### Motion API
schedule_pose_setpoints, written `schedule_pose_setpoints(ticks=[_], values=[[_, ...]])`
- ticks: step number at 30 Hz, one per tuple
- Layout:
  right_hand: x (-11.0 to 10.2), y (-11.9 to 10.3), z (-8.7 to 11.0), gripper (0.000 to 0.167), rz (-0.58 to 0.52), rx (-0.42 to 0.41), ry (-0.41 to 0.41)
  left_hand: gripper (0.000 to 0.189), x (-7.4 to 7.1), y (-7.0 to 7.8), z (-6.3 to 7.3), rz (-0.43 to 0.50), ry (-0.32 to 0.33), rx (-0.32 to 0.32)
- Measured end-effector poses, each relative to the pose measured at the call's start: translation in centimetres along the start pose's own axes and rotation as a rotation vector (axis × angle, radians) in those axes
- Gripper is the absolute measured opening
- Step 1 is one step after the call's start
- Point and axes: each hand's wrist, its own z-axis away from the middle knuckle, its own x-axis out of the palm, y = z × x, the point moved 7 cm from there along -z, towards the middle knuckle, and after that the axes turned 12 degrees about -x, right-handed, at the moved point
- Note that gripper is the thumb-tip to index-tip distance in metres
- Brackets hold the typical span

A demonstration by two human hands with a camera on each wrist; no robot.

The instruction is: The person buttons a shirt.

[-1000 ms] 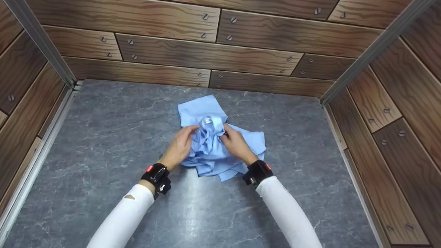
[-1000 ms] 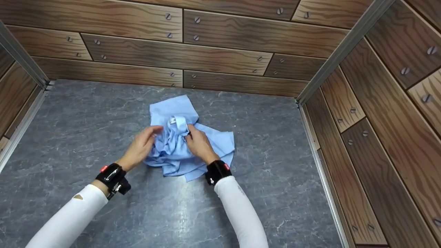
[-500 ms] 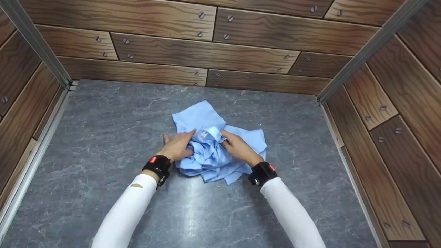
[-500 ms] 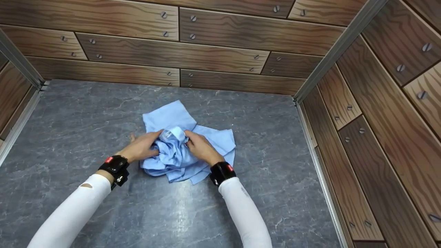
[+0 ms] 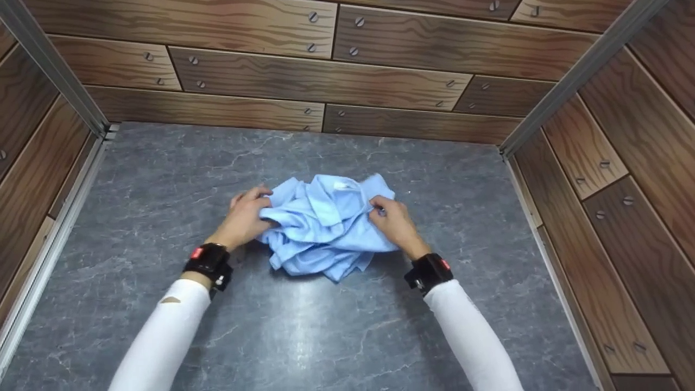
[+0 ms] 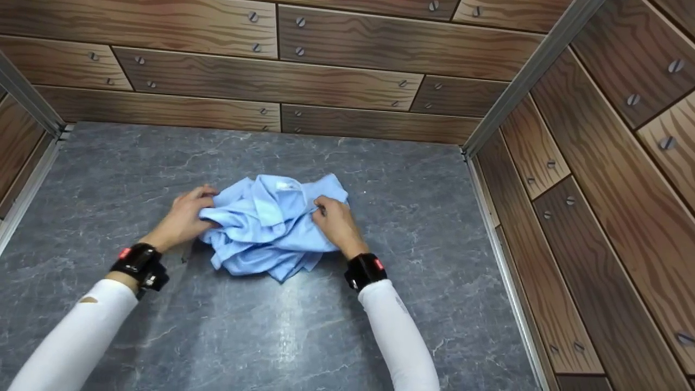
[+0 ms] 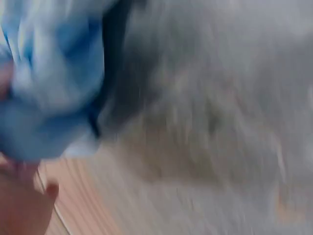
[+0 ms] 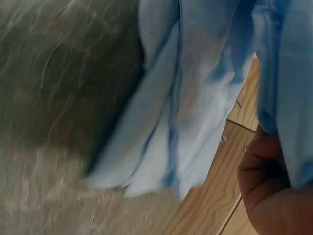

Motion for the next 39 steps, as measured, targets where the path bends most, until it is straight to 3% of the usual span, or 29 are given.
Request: schedule_pose_setpoints(ticks=[3,5,7,12,15,18,21,24,26,29,31,34,37,39], values=[[-1.7,0.6,0.0,0.013,-0.014,0.048,0.058,0.018,-1.6,-0.8,0.4,0.056,-0.042,-0.009],[-3.0,0.6,-0.1,0.013,-0.031,0.073,0.089,0.018,-2.9,-1.0,0.7,0.085,-0.009,-0.026],[-4.3,0.4,-0.4,0.012,-0.042,0.078,0.116,0.019,-4.3,-0.7,1.0,0.109,0.076,-0.026],[-7.3,-1.2,-2.5,0.011,0.012,0.063,0.208,0.019,-7.5,1.4,0.6,0.102,0.375,-0.016],[-8.4,-2.0,-4.3,0.012,0.111,0.069,0.239,0.019,-8.3,2.2,-0.6,0.097,0.448,-0.084],[-8.8,-2.3,-5.7,0.012,0.179,0.093,0.225,0.019,-8.3,2.3,-1.7,0.097,0.430,-0.140],[-9.0,-2.6,-6.1,0.012,0.152,0.084,0.214,0.019,-8.2,2.6,-2.0,0.122,0.366,-0.088],[-9.4,-3.2,-5.6,0.013,0.032,0.027,0.233,0.020,-8.0,3.0,-1.5,0.180,0.234,0.018],[-10.0,-3.7,-4.9,0.015,-0.088,-0.036,0.264,0.019,-7.6,3.2,-0.9,0.241,0.112,0.061],[-11.2,-4.5,-4.0,0.018,-0.241,-0.101,0.337,0.015,-7.3,3.5,0.1,0.350,-0.029,0.053],[-12.0,-4.6,-4.0,0.018,-0.309,-0.108,0.401,0.014,-7.5,3.6,0.3,0.425,-0.062,0.020],[-12.7,-3.9,-4.8,0.015,-0.285,-0.054,0.496,0.012,-8.1,3.4,-0.6,0.472,0.037,-0.034],[-12.1,-2.5,-6.2,0.017,-0.148,0.043,0.503,0.012,-8.5,2.7,-1.8,0.372,0.215,-0.105],[-11.2,-1.5,-6.9,0.020,-0.073,0.089,0.454,0.024,-8.2,1.9,-2.3,0.262,0.299,-0.162]])
